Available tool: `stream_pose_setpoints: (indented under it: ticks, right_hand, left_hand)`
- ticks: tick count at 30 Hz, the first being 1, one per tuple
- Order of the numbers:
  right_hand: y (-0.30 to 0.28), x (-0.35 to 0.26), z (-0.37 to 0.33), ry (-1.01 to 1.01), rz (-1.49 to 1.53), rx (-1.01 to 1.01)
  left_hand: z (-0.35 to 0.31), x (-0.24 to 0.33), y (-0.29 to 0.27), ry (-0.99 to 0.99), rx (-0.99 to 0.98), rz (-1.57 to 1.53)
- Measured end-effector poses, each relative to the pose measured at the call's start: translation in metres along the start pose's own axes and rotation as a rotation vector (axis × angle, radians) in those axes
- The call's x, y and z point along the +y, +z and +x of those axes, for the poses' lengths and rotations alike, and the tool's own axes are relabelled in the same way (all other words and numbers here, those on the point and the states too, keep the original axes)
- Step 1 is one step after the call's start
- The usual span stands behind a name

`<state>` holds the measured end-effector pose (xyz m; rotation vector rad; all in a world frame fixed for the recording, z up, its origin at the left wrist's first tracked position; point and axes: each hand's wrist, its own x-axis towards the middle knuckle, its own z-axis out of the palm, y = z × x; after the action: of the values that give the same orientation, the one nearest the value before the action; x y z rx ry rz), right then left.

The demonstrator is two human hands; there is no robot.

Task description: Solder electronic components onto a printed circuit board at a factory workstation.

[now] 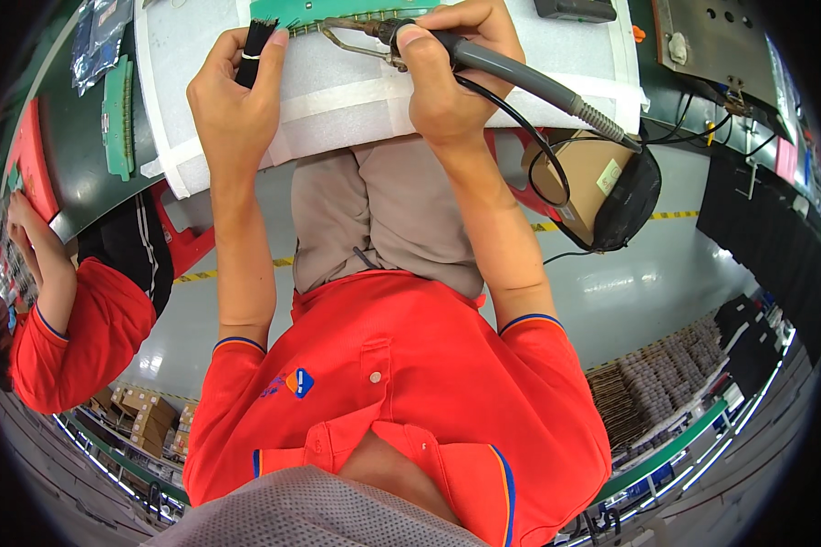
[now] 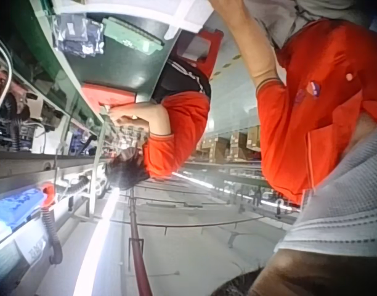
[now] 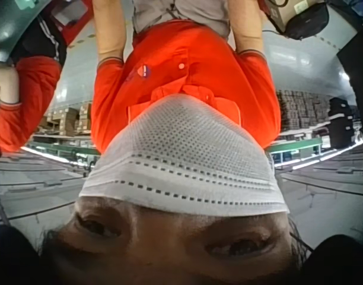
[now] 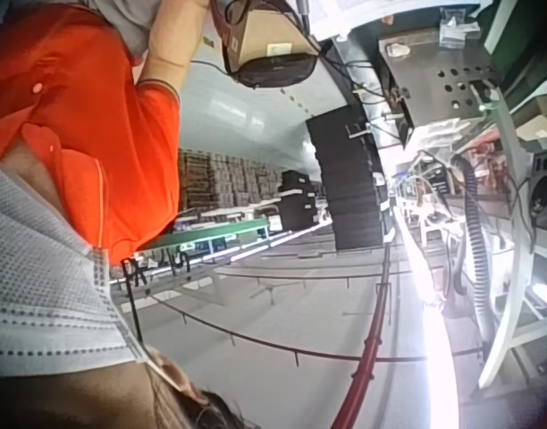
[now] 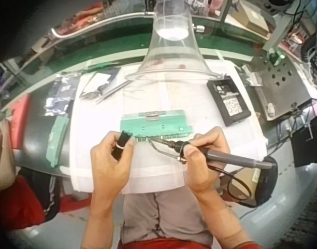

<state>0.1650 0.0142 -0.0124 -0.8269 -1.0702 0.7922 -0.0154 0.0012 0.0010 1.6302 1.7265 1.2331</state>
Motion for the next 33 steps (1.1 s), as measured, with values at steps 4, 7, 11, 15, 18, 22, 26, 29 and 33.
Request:
stream_pose_setpoints:
  ticks: [4,7,11,15,18,22,26,29,33]
  right_hand:
    - [0.002,-0.002,0.0,0.018,0.031,0.028]
    - [0.001,0.0,-0.001,0.009,0.044,0.019]
    - [0.008,-0.001,0.002,-0.042,0.039,0.031]
    - [0.008,-0.009,0.004,0.076,-0.098,-0.236]
    - [0.017,-0.025,0.01,0.161,-0.038,-0.29]
    - [0.014,-0.028,0.012,0.234,-0.001,-0.389]
    - [0.009,0.027,0.021,-0.374,0.225,-0.468]
    - [0.015,-0.026,0.012,0.205,-0.011,-0.365]
    - [0.013,-0.014,0.015,0.199,0.021,-0.36]
  left_hand:
    - [0.0,0.003,-0.001,0.005,0.004,0.008]
    - [0.0,0.002,-0.003,-0.009,-0.008,-0.012]
    - [0.004,0.0,-0.014,-0.059,0.015,-0.14]
    - [0.0,0.021,-0.031,-0.201,0.036,-0.293]
    - [-0.009,0.029,-0.021,-0.234,-0.118,-0.406]
    - [-0.012,0.029,-0.005,-0.238,-0.202,-0.391]
    - [-0.013,0.028,0.004,-0.195,-0.225,-0.417]
    - [-0.013,0.024,0.002,-0.218,-0.252,-0.456]
    - [-0.013,0.025,0.005,-0.229,-0.218,-0.547]
